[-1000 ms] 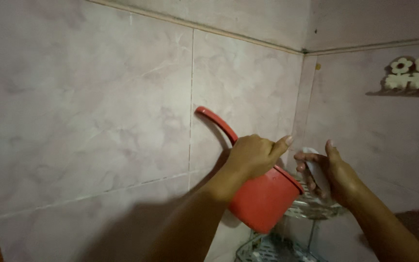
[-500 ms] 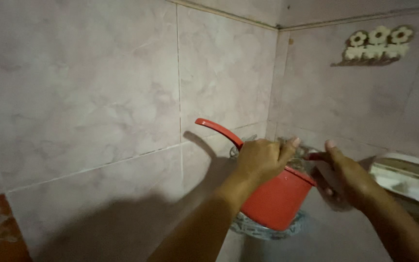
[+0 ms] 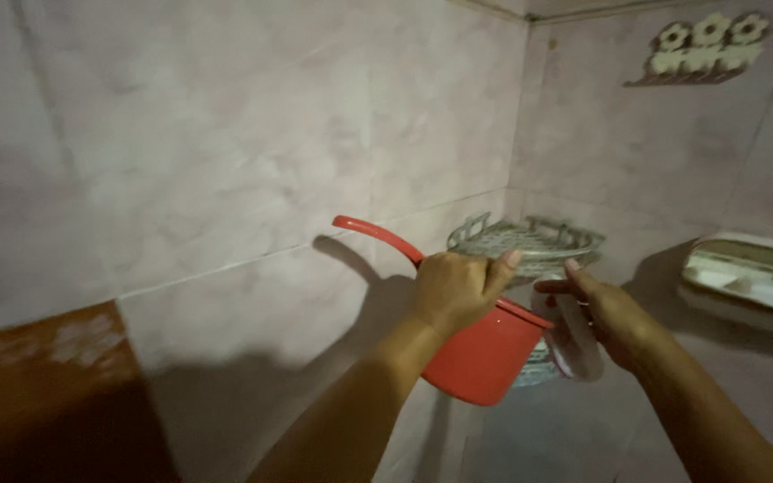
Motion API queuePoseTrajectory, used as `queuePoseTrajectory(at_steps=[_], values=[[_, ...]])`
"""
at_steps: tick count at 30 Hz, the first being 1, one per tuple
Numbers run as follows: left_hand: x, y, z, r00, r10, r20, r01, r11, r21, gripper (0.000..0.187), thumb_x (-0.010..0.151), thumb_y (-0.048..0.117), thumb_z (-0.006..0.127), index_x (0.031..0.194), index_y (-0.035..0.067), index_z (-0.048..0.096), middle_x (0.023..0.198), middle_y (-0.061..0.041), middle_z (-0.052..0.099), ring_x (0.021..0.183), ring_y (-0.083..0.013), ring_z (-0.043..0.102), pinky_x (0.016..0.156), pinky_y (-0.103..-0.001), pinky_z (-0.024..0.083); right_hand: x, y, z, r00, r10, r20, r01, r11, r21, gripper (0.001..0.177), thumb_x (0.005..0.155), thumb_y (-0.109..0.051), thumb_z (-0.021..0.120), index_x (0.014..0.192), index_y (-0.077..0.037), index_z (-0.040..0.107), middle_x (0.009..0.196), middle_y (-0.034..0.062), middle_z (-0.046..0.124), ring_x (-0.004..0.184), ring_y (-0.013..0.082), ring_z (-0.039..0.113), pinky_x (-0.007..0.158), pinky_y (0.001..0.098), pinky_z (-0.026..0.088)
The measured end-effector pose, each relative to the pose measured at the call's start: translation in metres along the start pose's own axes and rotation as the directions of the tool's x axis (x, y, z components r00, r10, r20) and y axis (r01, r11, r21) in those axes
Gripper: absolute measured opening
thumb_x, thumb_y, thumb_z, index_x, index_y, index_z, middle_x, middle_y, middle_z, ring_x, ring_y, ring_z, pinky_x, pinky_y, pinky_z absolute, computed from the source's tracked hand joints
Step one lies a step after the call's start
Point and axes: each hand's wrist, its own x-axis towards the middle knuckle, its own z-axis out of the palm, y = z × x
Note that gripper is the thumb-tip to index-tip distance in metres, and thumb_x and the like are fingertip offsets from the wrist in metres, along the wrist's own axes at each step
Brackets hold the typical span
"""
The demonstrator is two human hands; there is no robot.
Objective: The person pours water from a red plastic jug into a small white cup and rinses their hands. They then use a wall-mounted soap dispenser to apply soap, rub their hands together, and rinse again using the cup and jug. Finally, they place the cup and jug back on a corner shelf.
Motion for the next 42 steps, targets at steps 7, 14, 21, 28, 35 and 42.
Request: queuePoseTrajectory(at_steps=[7, 14, 21, 28, 35, 42], values=[[-0.034, -0.005, -0.001, 1.0, 0.003, -0.002, -0.003, 1.0, 0.022, 0.073, 0.107, 0.05, 0.039, 0.053, 0.009, 0.064, 0.05, -0.016, 0.058, 0.048, -0.0366, 0.061, 0.055, -0.048, 0.051, -0.003, 0.022, 0.017, 0.997, -0.013, 0.077, 0.006, 0.996, 0.09, 0.097, 0.089, -0.078, 0.025, 0.142, -0.003, 0.057, 0.143, 0.0295, 0.058, 0.134, 0.0454, 0.053, 0.11, 0.0637, 0.037], [-0.057, -0.002, 0.013, 0.99, -0.059, 0.128, 0.061, 0.998, -0.013, 0.071, 0.107, 0.049, 0.037, 0.055, 0.009, 0.064, 0.05, -0.015, 0.06, 0.049, -0.0339, 0.063, 0.056, -0.046, 0.053, 0.002, 0.057, 0.014, 0.999, 0.004, 0.034, -0.011, 0.981, 0.196, 0.1, 0.083, -0.083, 0.027, 0.143, -0.01, 0.057, 0.151, 0.0252, 0.052, 0.139, 0.0451, 0.045, 0.112, 0.0637, 0.029], [-0.077, -0.009, 0.033, 0.992, -0.022, 0.122, 0.023, 1.0, -0.007, 0.072, 0.109, 0.048, 0.035, 0.057, 0.009, 0.066, 0.056, -0.015, 0.063, 0.054, -0.0373, 0.064, 0.059, -0.049, 0.052, 0.014, 0.089, 0.023, 0.998, 0.052, -0.034, -0.04, 0.957, 0.288, 0.087, 0.085, -0.076, 0.034, 0.143, -0.014, 0.054, 0.153, 0.0128, 0.048, 0.144, 0.0404, 0.035, 0.114, 0.0647, 0.028], [-0.091, -0.02, 0.047, 0.978, -0.091, 0.19, 0.096, 0.995, -0.014, 0.078, 0.108, 0.051, 0.031, 0.056, 0.007, 0.069, 0.055, -0.016, 0.064, 0.055, -0.0374, 0.065, 0.061, -0.049, 0.055, 0.032, 0.118, 0.037, 0.99, -0.033, -0.14, 0.099, 0.861, 0.498, 0.077, 0.093, -0.067, 0.036, 0.14, -0.006, 0.047, 0.14, 0.0119, 0.054, 0.139, 0.0405, 0.038, 0.109, 0.0645, 0.033], [-0.089, -0.03, 0.048, 0.907, -0.191, 0.375, 0.213, 0.977, -0.019, 0.08, 0.108, 0.051, 0.03, 0.054, 0.006, 0.069, 0.05, -0.015, 0.062, 0.051, -0.0343, 0.067, 0.061, -0.047, 0.056, 0.059, 0.135, 0.059, 0.986, -0.051, -0.156, 0.146, 0.712, 0.687, 0.073, 0.104, -0.066, 0.026, 0.12, -0.003, 0.059, 0.107, 0.0203, 0.055, 0.106, 0.0397, 0.056, 0.096, 0.0676, 0.039], [-0.095, -0.051, 0.055, 0.96, -0.136, 0.243, 0.154, 0.986, -0.057, 0.076, 0.106, 0.05, 0.035, 0.058, 0.003, 0.069, 0.052, -0.019, 0.06, 0.053, -0.0384, 0.065, 0.062, -0.049, 0.055, 0.102, 0.164, 0.081, 0.964, -0.144, -0.223, 0.265, 0.481, 0.836, 0.075, 0.109, -0.064, 0.025, 0.104, -0.003, 0.067, 0.103, 0.0189, 0.06, 0.104, 0.0343, 0.06, 0.102, 0.0591, 0.049]])
